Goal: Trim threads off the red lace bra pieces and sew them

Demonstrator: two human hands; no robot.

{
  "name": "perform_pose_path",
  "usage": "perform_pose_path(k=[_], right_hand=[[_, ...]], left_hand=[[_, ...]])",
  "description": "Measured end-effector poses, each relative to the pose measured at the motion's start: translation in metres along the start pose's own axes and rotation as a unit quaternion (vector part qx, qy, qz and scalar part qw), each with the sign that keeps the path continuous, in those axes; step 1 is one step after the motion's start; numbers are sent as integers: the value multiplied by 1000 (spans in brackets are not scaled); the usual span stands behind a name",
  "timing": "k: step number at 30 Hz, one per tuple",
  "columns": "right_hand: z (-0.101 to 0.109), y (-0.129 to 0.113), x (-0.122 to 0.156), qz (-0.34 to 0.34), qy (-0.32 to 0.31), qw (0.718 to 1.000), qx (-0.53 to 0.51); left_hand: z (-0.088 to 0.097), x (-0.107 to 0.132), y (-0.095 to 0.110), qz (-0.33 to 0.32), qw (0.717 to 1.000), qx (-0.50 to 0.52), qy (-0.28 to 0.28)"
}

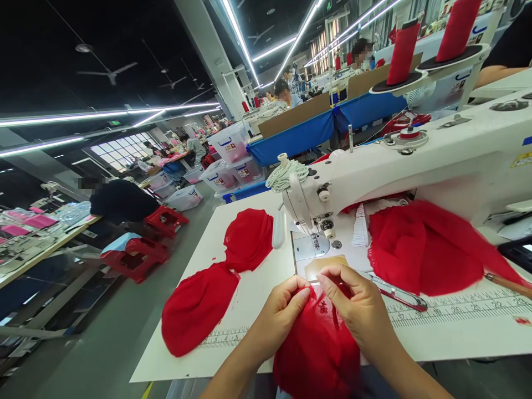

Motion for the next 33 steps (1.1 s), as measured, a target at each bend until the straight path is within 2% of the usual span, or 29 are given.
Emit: perform_pose_path(k=[3,7,12,17,20,22,23,24,25,26,27,28,29,30,31,32,33], right_hand=[[3,0,3,28,15,999,-13],[16,-15,12,92,74,993,1],[-3,-21,9,89,-9,994,56],[-11,-31,6,152,-2,983,99],[-1,-28,7,116,41,989,86],[2,-25,7,80,26,995,57],[-1,-28,7,76,-11,996,33],[-8,-34,7,86,-75,993,2],[-21,-41,11,98,-167,981,-26],[-35,-47,18,108,-269,956,-44],[-49,-50,30,112,-373,920,-47],[-57,-45,41,99,-450,887,-17],[-56,-36,44,83,-470,878,31],[-44,-26,36,79,-425,898,78],[-23,-17,23,79,-329,930,143],[2,-14,14,102,-209,946,227],[20,-12,10,128,-119,932,316]], left_hand=[[5,-1,-3,11,999,6,34],[17,0,-2,15,996,-10,93],[14,-1,-2,12,997,13,81],[15,1,2,-7,993,-39,109],[19,1,-1,6,991,-52,122],[21,0,-3,11,991,-54,125],[22,0,-3,11,991,-54,126],[23,0,-3,10,991,-52,125],[23,1,-3,7,991,-50,125],[24,1,-3,4,991,-49,126],[24,1,-3,1,991,-49,126],[24,1,-3,-3,991,-49,125],[25,1,-3,-5,991,-49,123],[27,0,-4,-7,992,-47,119],[29,-2,-6,-7,992,-46,116],[32,-3,-7,-9,992,-47,114],[36,-4,-7,-12,992,-52,115]])
Point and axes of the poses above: each hand's wrist, its own x-axis away from the middle knuckle, its own z-axis out of the back of the hand, y = z × x, the point moved 10 cm from there along -x, towards the middle knuckle, and after that the axes turned 9 degrees about -y, right-handed, at the moved point
